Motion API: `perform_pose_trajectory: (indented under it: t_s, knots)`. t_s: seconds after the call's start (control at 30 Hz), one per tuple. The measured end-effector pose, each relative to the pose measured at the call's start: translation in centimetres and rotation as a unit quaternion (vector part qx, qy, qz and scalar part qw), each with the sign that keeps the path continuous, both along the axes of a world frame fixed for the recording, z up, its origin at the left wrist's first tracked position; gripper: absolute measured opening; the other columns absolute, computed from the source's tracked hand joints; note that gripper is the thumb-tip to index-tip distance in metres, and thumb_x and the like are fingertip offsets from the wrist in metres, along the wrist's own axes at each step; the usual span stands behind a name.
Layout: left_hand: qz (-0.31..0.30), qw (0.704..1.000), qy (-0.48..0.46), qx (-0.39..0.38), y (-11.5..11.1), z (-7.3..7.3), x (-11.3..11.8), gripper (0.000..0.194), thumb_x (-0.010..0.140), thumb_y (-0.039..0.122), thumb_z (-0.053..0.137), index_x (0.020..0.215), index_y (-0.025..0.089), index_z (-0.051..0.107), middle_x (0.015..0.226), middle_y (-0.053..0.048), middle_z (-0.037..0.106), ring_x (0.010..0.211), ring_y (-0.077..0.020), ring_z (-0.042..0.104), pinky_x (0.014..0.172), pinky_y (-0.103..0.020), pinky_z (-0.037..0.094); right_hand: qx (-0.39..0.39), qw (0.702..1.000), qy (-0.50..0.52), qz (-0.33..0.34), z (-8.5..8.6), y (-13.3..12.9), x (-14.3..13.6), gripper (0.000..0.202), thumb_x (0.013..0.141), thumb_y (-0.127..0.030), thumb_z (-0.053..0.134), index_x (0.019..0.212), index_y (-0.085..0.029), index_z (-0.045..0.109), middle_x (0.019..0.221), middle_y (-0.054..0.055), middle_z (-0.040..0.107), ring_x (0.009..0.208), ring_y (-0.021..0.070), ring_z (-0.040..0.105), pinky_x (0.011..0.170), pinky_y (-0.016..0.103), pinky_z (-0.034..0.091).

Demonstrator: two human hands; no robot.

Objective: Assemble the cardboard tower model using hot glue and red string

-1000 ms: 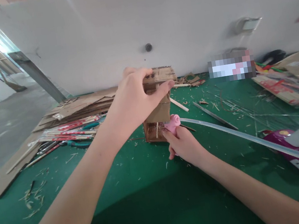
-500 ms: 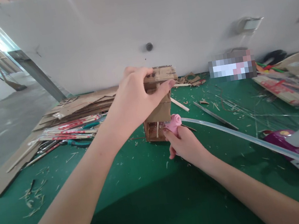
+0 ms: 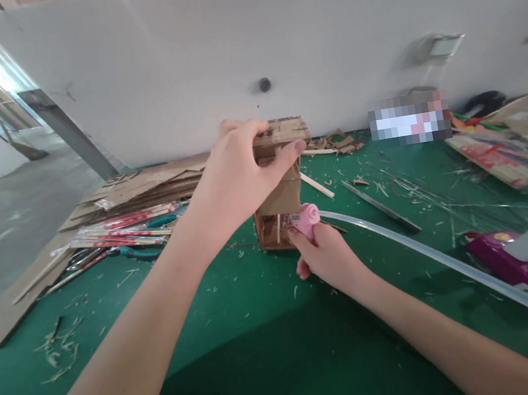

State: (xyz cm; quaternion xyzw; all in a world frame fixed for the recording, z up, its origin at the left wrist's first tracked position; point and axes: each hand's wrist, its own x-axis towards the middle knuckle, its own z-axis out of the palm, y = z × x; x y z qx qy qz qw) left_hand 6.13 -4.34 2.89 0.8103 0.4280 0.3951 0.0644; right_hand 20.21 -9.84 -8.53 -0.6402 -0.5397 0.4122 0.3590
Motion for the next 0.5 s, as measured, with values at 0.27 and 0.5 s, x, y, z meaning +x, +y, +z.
perform_pose_trajectory:
  t_s: [0.27, 0.5]
  knots:
    - [-0.010, 1.000, -0.010, -0.011, 0.02, -0.08, -0.08, 0.042, 0.085, 0.059, 0.057, 0.110, 0.025, 0.060, 0.123, -0.009, 0.057, 0.122, -0.0310, 0.052, 0.106, -0.047, 0.043, 0.009, 1.000, -0.007, -0.009, 0.07, -0.30, -0.02, 0.022, 0.092, -0.034, 0.051, 0.075, -0.019, 0.053, 0.041, -0.001, 0.058, 0.034, 0.0124, 0.057, 0.038, 0.020, 0.043]
    - [-0.001, 1.000, 0.001, -0.001, -0.10, -0.02, -0.14, 0.046, 0.085, 0.059, 0.057, 0.113, 0.023, 0.059, 0.125, -0.009, 0.056, 0.121, -0.0292, 0.054, 0.107, -0.045, 0.041, 0.007, 1.000, -0.022, -0.008, 0.36, -0.38, -0.14, 0.018, 0.091, -0.035, 0.050, 0.084, -0.019, 0.054, 0.041, -0.003, 0.056, 0.034, 0.0132, 0.055, 0.036, 0.021, 0.042]
